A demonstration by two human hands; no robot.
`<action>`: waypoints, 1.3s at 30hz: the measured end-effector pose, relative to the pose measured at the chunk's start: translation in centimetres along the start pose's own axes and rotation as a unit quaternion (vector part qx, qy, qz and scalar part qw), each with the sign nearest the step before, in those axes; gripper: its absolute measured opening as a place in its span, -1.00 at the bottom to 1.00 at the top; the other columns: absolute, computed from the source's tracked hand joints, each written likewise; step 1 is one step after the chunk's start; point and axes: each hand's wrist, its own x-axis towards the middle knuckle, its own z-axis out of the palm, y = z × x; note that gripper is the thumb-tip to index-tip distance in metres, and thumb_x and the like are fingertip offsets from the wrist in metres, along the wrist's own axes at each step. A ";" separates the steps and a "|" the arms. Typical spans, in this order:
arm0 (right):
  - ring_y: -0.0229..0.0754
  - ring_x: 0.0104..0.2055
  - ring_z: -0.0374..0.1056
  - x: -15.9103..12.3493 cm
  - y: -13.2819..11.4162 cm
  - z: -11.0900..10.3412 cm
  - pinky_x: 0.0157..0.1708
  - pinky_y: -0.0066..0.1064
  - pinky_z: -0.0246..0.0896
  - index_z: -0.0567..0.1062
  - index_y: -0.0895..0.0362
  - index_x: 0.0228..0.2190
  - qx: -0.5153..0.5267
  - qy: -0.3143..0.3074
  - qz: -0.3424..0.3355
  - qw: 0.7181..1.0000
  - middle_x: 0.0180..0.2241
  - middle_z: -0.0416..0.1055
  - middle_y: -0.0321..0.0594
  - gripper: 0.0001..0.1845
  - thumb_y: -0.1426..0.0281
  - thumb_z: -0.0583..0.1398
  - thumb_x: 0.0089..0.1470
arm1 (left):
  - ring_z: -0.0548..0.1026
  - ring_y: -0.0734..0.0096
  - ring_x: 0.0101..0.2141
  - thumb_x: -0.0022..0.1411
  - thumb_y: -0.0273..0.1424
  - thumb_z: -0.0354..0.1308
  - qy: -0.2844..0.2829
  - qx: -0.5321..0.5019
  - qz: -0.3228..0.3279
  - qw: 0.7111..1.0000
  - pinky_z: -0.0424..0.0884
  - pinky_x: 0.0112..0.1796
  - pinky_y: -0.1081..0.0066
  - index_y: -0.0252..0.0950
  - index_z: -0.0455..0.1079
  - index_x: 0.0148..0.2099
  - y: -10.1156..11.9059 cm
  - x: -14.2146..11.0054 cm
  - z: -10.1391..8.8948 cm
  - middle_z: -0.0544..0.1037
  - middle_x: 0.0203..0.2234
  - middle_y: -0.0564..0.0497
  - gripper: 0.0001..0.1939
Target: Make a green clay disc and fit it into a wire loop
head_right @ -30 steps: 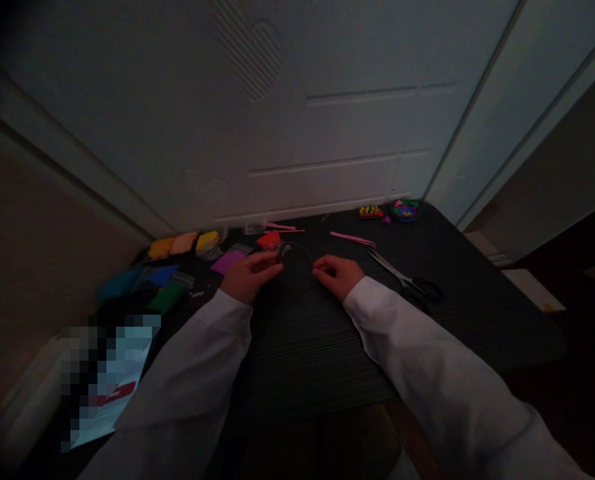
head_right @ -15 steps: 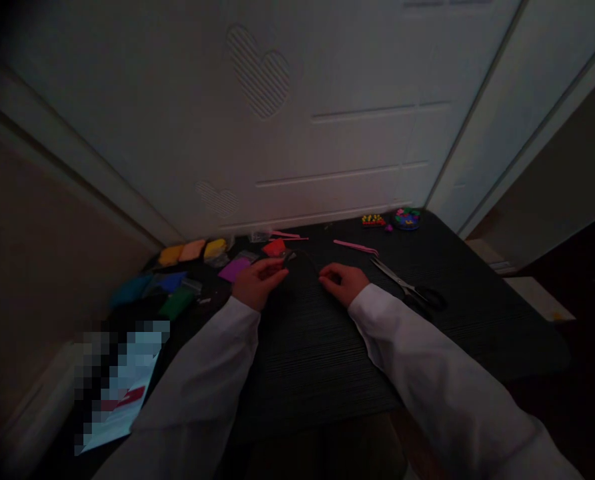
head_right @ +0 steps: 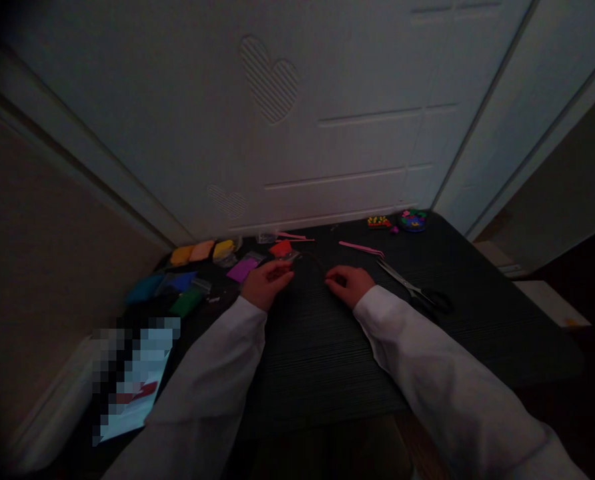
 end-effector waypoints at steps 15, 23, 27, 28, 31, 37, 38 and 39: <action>-0.29 -0.45 0.26 -0.1 -0.1 -0.2 -0.44 -0.45 0.15 0.42 0.10 -0.41 0.012 0.016 0.001 1.000 -0.48 0.38 -0.29 -0.79 0.28 0.09 -0.11 | 0.40 0.45 -0.43 -0.21 -0.33 0.21 -0.002 -0.061 -0.051 0.997 0.34 -0.39 0.39 -0.34 0.36 -0.32 1.0 -0.2 -0.2 0.46 -0.44 -0.01 -0.68; -0.26 -0.37 0.29 -0.3 -0.4 -0.4 -0.33 -0.41 0.16 0.36 0.10 -0.41 0.073 0.045 -0.010 0.996 -0.43 0.37 -0.29 -0.84 0.30 0.09 -0.09 | 0.33 0.63 -0.59 -0.24 -0.36 0.24 -0.027 -0.186 -0.062 0.980 0.24 -0.58 0.55 -0.35 0.34 -0.29 0.8 0.1 -0.5 0.41 -0.52 0.09 -0.63; -0.27 -0.36 0.30 -0.1 0.0 -0.2 -0.30 -0.40 0.16 0.32 0.12 -0.38 0.119 0.076 0.014 0.990 -0.45 0.37 -0.29 -0.82 0.31 0.07 -0.07 | 0.33 0.65 -0.62 -0.23 -0.41 0.24 -0.058 -0.240 -0.078 0.966 0.25 -0.59 0.55 -0.36 0.29 -0.23 0.8 -0.1 -0.2 0.39 -0.57 0.12 -0.58; -0.27 -0.37 0.30 -0.1 0.2 -0.2 -0.31 -0.40 0.17 0.32 0.12 -0.37 0.118 0.079 0.024 0.990 -0.45 0.37 -0.29 -0.81 0.29 0.06 -0.07 | 0.34 0.63 -0.61 -0.23 -0.41 0.23 -0.068 -0.246 -0.085 0.963 0.27 -0.58 0.54 -0.36 0.28 -0.21 0.9 -0.1 0.0 0.39 -0.58 0.12 -0.56; -0.27 -0.38 0.30 0.0 0.5 -0.1 -0.35 -0.40 0.17 0.34 0.11 -0.33 0.084 0.062 0.038 0.994 -0.43 0.38 -0.28 -0.75 0.24 0.05 -0.06 | 0.37 0.58 -0.59 -0.21 -0.45 0.23 -0.086 -0.257 -0.107 0.957 0.32 -0.57 0.51 -0.35 0.20 -0.12 1.0 -0.3 0.4 0.37 -0.60 0.13 -0.48; -0.17 -0.28 0.25 0.0 0.1 0.2 -0.29 -0.30 0.09 0.39 0.08 -0.30 -0.115 0.025 0.009 0.993 -0.34 0.37 -0.21 -0.65 0.16 0.08 -0.13 | 0.40 0.54 -0.58 -0.19 -0.49 0.22 -0.090 -0.269 -0.126 0.951 0.37 -0.54 0.47 -0.27 0.05 0.01 1.0 -0.4 0.6 0.35 -0.61 0.15 -0.33; -0.15 -0.26 0.24 0.0 -0.1 0.2 -0.29 -0.29 0.07 0.41 0.07 -0.33 -0.141 0.029 0.016 0.990 -0.33 0.37 -0.21 -0.67 0.15 0.08 -0.12 | 0.41 0.54 -0.58 -0.18 -0.49 0.21 -0.091 -0.270 -0.127 0.950 0.38 -0.53 0.46 -0.26 0.04 0.02 1.0 -0.4 0.6 0.35 -0.61 0.15 -0.32; -0.14 -0.26 0.23 0.1 -0.2 0.3 -0.28 -0.28 0.06 0.42 0.06 -0.38 -0.157 0.028 0.022 0.987 -0.32 0.36 -0.21 -0.70 0.15 0.07 -0.11 | 0.41 0.53 -0.57 -0.18 -0.49 0.21 -0.093 -0.271 -0.127 0.950 0.38 -0.53 0.46 -0.25 0.04 0.02 1.0 -0.4 0.6 0.35 -0.61 0.16 -0.32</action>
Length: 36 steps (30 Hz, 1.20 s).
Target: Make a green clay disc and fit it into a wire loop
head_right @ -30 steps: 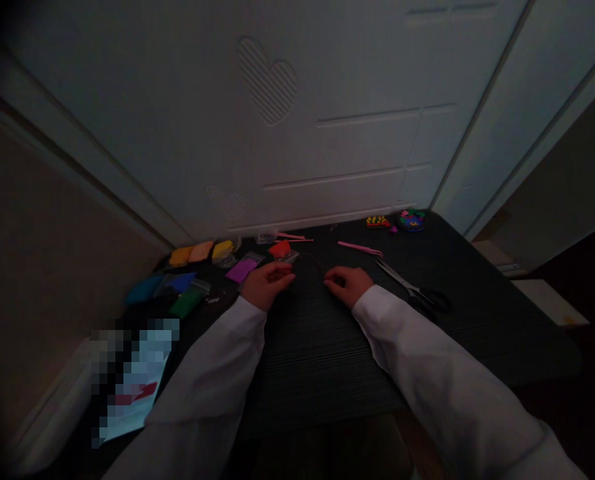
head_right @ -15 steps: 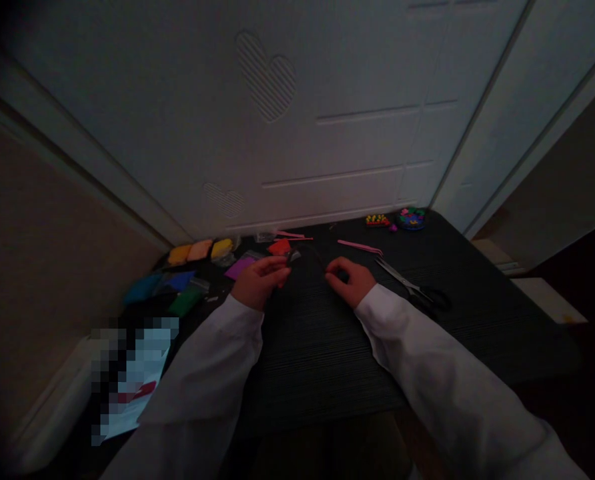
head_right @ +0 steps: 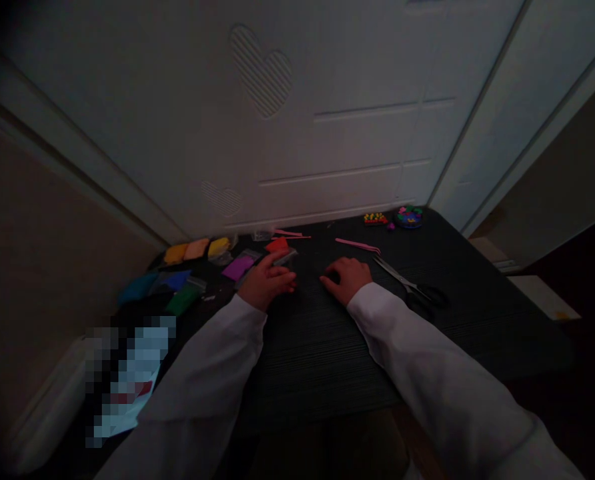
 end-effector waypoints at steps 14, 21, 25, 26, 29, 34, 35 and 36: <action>-0.13 -0.22 0.18 -0.2 -0.7 0.1 -0.27 -0.27 -0.04 0.42 0.03 -0.45 -0.022 -0.010 -0.020 1.000 -0.31 0.34 -0.26 -0.80 0.21 0.09 -0.13 | 0.44 0.51 -0.51 -0.18 -0.46 0.21 0.010 0.067 -0.042 0.997 0.41 -0.42 0.44 -0.37 0.31 -0.26 -0.2 0.1 0.1 0.40 -0.59 0.08 -0.67; -0.19 -0.26 0.21 0.1 0.0 -0.4 -0.27 -0.34 0.00 0.41 0.07 -0.43 -0.003 -0.001 -0.006 1.000 -0.36 0.35 -0.24 -0.81 0.27 0.06 -0.08 | 0.44 0.49 -0.51 -0.17 -0.42 0.20 0.021 0.093 -0.034 0.995 0.39 -0.48 0.46 -0.36 0.31 -0.30 0.0 0.0 0.1 0.41 -0.60 0.07 -0.70; -0.15 -0.24 0.21 0.1 0.1 -0.6 -0.27 -0.31 0.00 0.42 0.07 -0.44 -0.031 -0.009 0.002 0.999 -0.35 0.35 -0.21 -0.80 0.26 0.06 -0.08 | 0.36 0.54 -0.67 -0.15 -0.35 0.18 0.044 0.217 -0.031 0.975 0.28 -0.63 0.51 -0.32 0.32 -0.32 -0.7 0.2 -0.3 0.37 -0.70 0.12 -0.73; -0.15 -0.24 0.20 0.1 0.1 -0.6 -0.27 -0.31 0.00 0.42 0.07 -0.44 -0.032 -0.010 -0.001 0.999 -0.34 0.35 -0.21 -0.80 0.26 0.06 -0.08 | 0.31 0.57 -0.72 -0.14 -0.32 0.17 0.052 0.272 -0.017 0.961 0.22 -0.66 0.53 -0.30 0.33 -0.32 -1.0 0.2 -0.4 0.34 -0.74 0.15 -0.74; -0.15 -0.24 0.20 0.0 -0.1 -0.7 -0.26 -0.31 -0.01 0.42 0.07 -0.41 -0.018 0.006 -0.019 1.000 -0.32 0.35 -0.21 -0.80 0.28 0.06 -0.08 | 0.27 0.60 -0.72 -0.11 -0.29 0.14 0.059 0.414 0.050 0.907 0.17 -0.64 0.53 -0.22 0.35 -0.28 -1.4 0.2 -0.6 0.33 -0.74 0.17 -0.73; -0.18 -0.23 0.20 -0.4 -0.3 -1.1 -0.23 -0.31 -0.06 0.43 0.04 -0.40 0.015 -0.014 -0.092 0.996 -0.31 0.35 -0.26 -0.81 0.28 0.08 -0.09 | 0.35 0.48 -0.48 -0.04 -0.29 0.08 -0.028 0.542 0.164 0.824 0.25 -0.43 0.47 -0.21 0.35 -0.21 -0.7 -0.4 -0.5 0.39 -0.53 0.07 -0.71; -0.19 -0.24 0.20 -0.6 -0.5 -1.3 -0.23 -0.32 -0.07 0.43 0.04 -0.41 0.020 -0.029 -0.111 0.993 -0.33 0.36 -0.27 -0.82 0.28 0.08 -0.09 | 0.35 0.45 -0.41 -0.04 -0.29 0.09 -0.056 0.560 0.188 0.805 0.25 -0.37 0.44 -0.22 0.36 -0.22 -0.6 -0.5 -0.5 0.39 -0.47 0.04 -0.72; -0.20 -0.25 0.21 -0.8 -0.6 -1.5 -0.24 -0.33 -0.07 0.43 0.04 -0.42 0.022 -0.045 -0.127 0.991 -0.35 0.36 -0.28 -0.82 0.26 0.08 -0.09 | 0.34 0.42 -0.36 -0.05 -0.29 0.10 -0.079 0.574 0.207 0.788 0.25 -0.32 0.42 -0.21 0.37 -0.23 -0.4 -0.7 -0.4 0.38 -0.42 0.02 -0.73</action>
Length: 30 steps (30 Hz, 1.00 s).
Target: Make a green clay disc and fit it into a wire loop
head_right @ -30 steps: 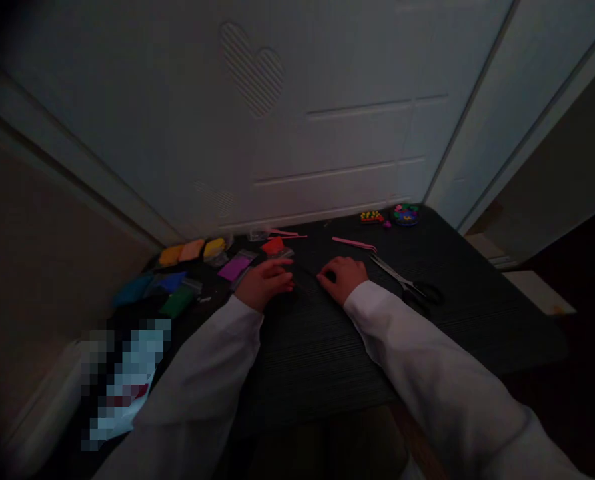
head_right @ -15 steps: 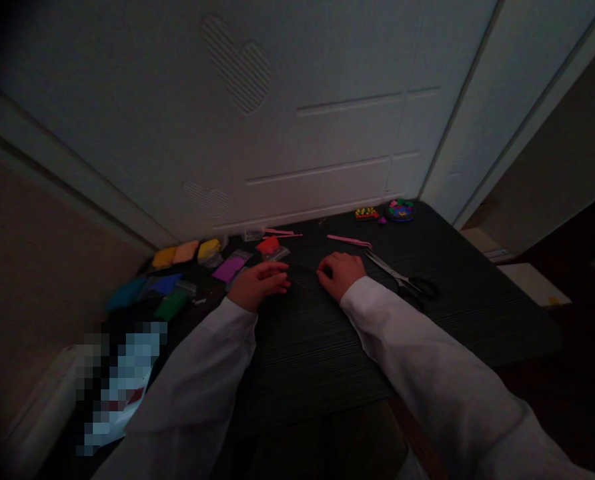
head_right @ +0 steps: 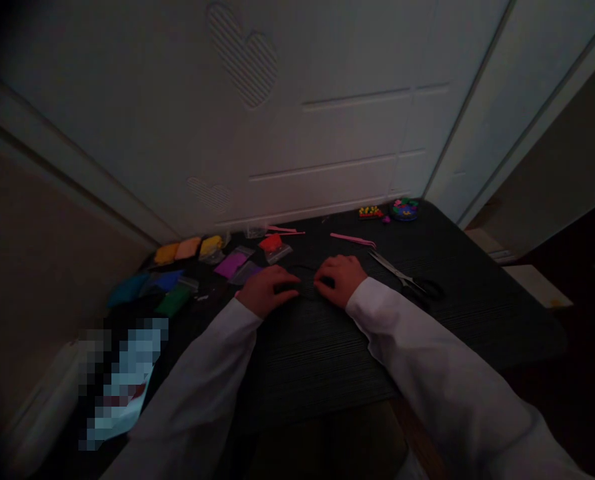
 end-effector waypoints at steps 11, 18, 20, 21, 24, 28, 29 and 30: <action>-0.26 -0.36 0.25 -0.5 -1.4 -0.5 -0.37 -0.41 -0.07 0.39 0.10 -0.46 -0.014 -0.095 -0.012 0.995 -0.45 0.35 -0.28 -0.75 0.18 0.09 -0.10 | 0.28 0.37 -0.30 -0.01 -0.37 0.07 -0.026 0.046 0.051 0.997 0.18 -0.22 0.32 -0.24 0.39 -0.33 0.2 0.1 0.8 0.39 -0.39 0.00 -0.85; -0.26 -0.32 0.26 -0.4 -1.1 0.1 -0.33 -0.40 -0.06 0.39 0.08 -0.40 -0.019 -0.072 -0.016 0.997 -0.41 0.36 -0.27 -0.80 0.26 0.08 -0.07 | 0.28 0.37 -0.30 -0.02 -0.36 0.08 -0.016 0.033 0.054 0.998 0.17 -0.22 0.32 -0.23 0.40 -0.37 0.1 0.1 1.0 0.40 -0.41 0.01 -0.87; -0.26 -0.33 0.26 -0.3 -0.8 0.3 -0.35 -0.40 -0.05 0.37 0.09 -0.38 -0.019 -0.063 -0.002 0.998 -0.42 0.36 -0.29 -0.79 0.25 0.10 -0.09 | 0.28 0.37 -0.29 -0.02 -0.35 0.08 -0.018 0.038 0.055 0.998 0.18 -0.22 0.33 -0.23 0.40 -0.36 0.1 0.0 1.0 0.40 -0.40 0.01 -0.86; -0.26 -0.35 0.26 -0.3 -0.7 0.4 -0.37 -0.41 -0.04 0.37 0.09 -0.39 -0.020 -0.061 0.009 0.998 -0.43 0.36 -0.29 -0.79 0.24 0.10 -0.10 | 0.28 0.37 -0.29 -0.02 -0.35 0.07 -0.018 0.039 0.055 0.998 0.18 -0.22 0.33 -0.23 0.41 -0.35 0.1 0.0 1.0 0.40 -0.39 0.00 -0.85; -0.26 -0.38 0.26 -0.1 -0.4 0.5 -0.41 -0.42 -0.03 0.37 0.10 -0.43 -0.024 -0.067 0.021 0.997 -0.45 0.35 -0.29 -0.80 0.24 0.09 -0.09 | 0.28 0.36 -0.29 -0.02 -0.38 0.06 -0.022 0.032 0.057 0.998 0.18 -0.22 0.33 -0.23 0.41 -0.34 0.2 0.0 0.9 0.40 -0.39 0.00 -0.84; -0.26 -0.35 0.26 0.0 -0.3 0.6 -0.37 -0.41 0.01 0.40 0.08 -0.42 -0.016 -0.082 0.000 0.996 -0.41 0.35 -0.27 -0.82 0.29 0.06 -0.05 | 0.27 0.36 -0.29 -0.03 -0.40 0.06 -0.019 0.016 0.050 0.998 0.18 -0.21 0.32 -0.22 0.42 -0.35 0.3 0.0 0.9 0.40 -0.40 0.01 -0.84; -0.26 -0.35 0.26 0.0 -0.3 0.6 -0.37 -0.41 0.02 0.41 0.08 -0.41 -0.011 -0.083 -0.001 0.996 -0.40 0.35 -0.27 -0.82 0.30 0.06 -0.05 | 0.27 0.36 -0.29 -0.04 -0.40 0.06 -0.018 0.014 0.048 0.999 0.18 -0.21 0.32 -0.21 0.42 -0.35 0.3 0.0 0.9 0.40 -0.40 0.01 -0.85; -0.27 -0.35 0.26 0.0 -0.3 0.7 -0.36 -0.42 0.03 0.41 0.08 -0.40 -0.005 -0.083 0.000 0.997 -0.40 0.35 -0.26 -0.82 0.31 0.06 -0.05 | 0.27 0.36 -0.29 -0.04 -0.40 0.07 -0.017 0.012 0.046 0.999 0.18 -0.21 0.32 -0.21 0.42 -0.35 0.3 0.0 0.9 0.40 -0.39 0.01 -0.85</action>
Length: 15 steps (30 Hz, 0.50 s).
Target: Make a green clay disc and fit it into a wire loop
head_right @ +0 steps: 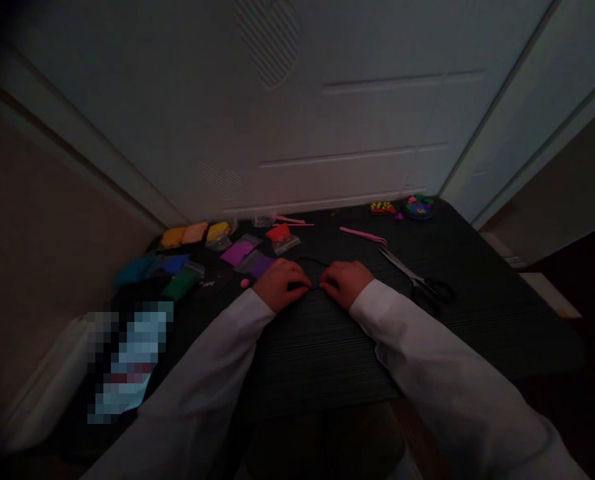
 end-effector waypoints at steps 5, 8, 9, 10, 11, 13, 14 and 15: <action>-0.26 -0.36 0.26 0.0 0.2 0.2 -0.36 -0.42 0.06 0.42 0.07 -0.37 0.013 0.006 0.008 1.000 -0.41 0.35 -0.26 -0.80 0.30 0.08 -0.08 | 0.26 0.35 -0.28 -0.04 -0.41 0.07 0.005 0.004 -0.002 1.000 0.18 -0.20 0.33 -0.19 0.42 -0.36 0.0 -0.1 0.1 0.39 -0.38 0.02 -0.85; -0.26 -0.37 0.26 -0.1 0.3 0.2 -0.36 -0.41 0.06 0.42 0.06 -0.36 0.010 0.000 0.004 1.000 -0.42 0.35 -0.26 -0.79 0.29 0.08 -0.08 | 0.27 0.35 -0.28 -0.04 -0.40 0.06 0.006 0.009 -0.002 1.000 0.18 -0.21 0.34 -0.20 0.42 -0.36 0.0 -0.1 0.1 0.39 -0.39 0.02 -0.85; -0.26 -0.38 0.26 -0.1 0.3 0.2 -0.36 -0.41 0.06 0.42 0.06 -0.37 0.011 -0.002 0.002 1.000 -0.43 0.35 -0.27 -0.79 0.28 0.08 -0.08 | 0.27 0.35 -0.28 -0.04 -0.40 0.06 0.006 0.012 0.000 1.000 0.18 -0.21 0.34 -0.20 0.41 -0.36 0.0 -0.1 0.1 0.39 -0.38 0.01 -0.85; -0.27 -0.38 0.26 -0.1 0.3 0.2 -0.37 -0.42 0.06 0.42 0.06 -0.37 0.014 -0.003 0.000 1.000 -0.43 0.35 -0.27 -0.80 0.28 0.08 -0.08 | 0.27 0.35 -0.28 -0.04 -0.39 0.06 0.005 0.015 0.002 1.000 0.18 -0.21 0.34 -0.21 0.41 -0.35 0.0 -0.1 0.1 0.39 -0.38 0.01 -0.84; -0.27 -0.39 0.26 -0.1 0.3 0.2 -0.37 -0.42 0.06 0.42 0.07 -0.38 0.019 -0.004 -0.002 1.000 -0.44 0.35 -0.27 -0.80 0.28 0.09 -0.09 | 0.27 0.35 -0.28 -0.04 -0.38 0.06 0.005 0.018 0.004 1.000 0.18 -0.21 0.34 -0.21 0.41 -0.35 0.0 -0.1 0.1 0.39 -0.38 0.01 -0.84; -0.28 -0.40 0.26 -0.1 0.3 0.2 -0.38 -0.43 0.05 0.42 0.07 -0.39 0.031 -0.006 -0.006 0.999 -0.45 0.35 -0.29 -0.81 0.29 0.11 -0.11 | 0.28 0.35 -0.28 -0.05 -0.35 0.07 0.003 0.026 0.006 1.000 0.18 -0.21 0.33 -0.22 0.40 -0.34 0.0 -0.1 0.1 0.39 -0.38 0.01 -0.83; -0.29 -0.41 0.26 -0.1 0.2 0.2 -0.39 -0.44 0.05 0.42 0.07 -0.40 0.037 -0.007 -0.009 0.999 -0.45 0.35 -0.29 -0.81 0.29 0.11 -0.12 | 0.28 0.35 -0.28 -0.05 -0.35 0.07 0.002 0.029 0.007 1.000 0.18 -0.22 0.33 -0.22 0.39 -0.33 0.0 -0.1 0.0 0.39 -0.38 0.01 -0.82; -0.29 -0.41 0.26 -0.1 0.2 0.1 -0.39 -0.44 0.05 0.42 0.07 -0.40 0.042 -0.009 -0.011 0.999 -0.46 0.35 -0.30 -0.81 0.29 0.12 -0.12 | 0.28 0.35 -0.28 -0.04 -0.34 0.06 0.001 0.031 0.008 0.999 0.18 -0.22 0.33 -0.22 0.39 -0.33 0.0 -0.1 0.0 0.39 -0.38 0.01 -0.82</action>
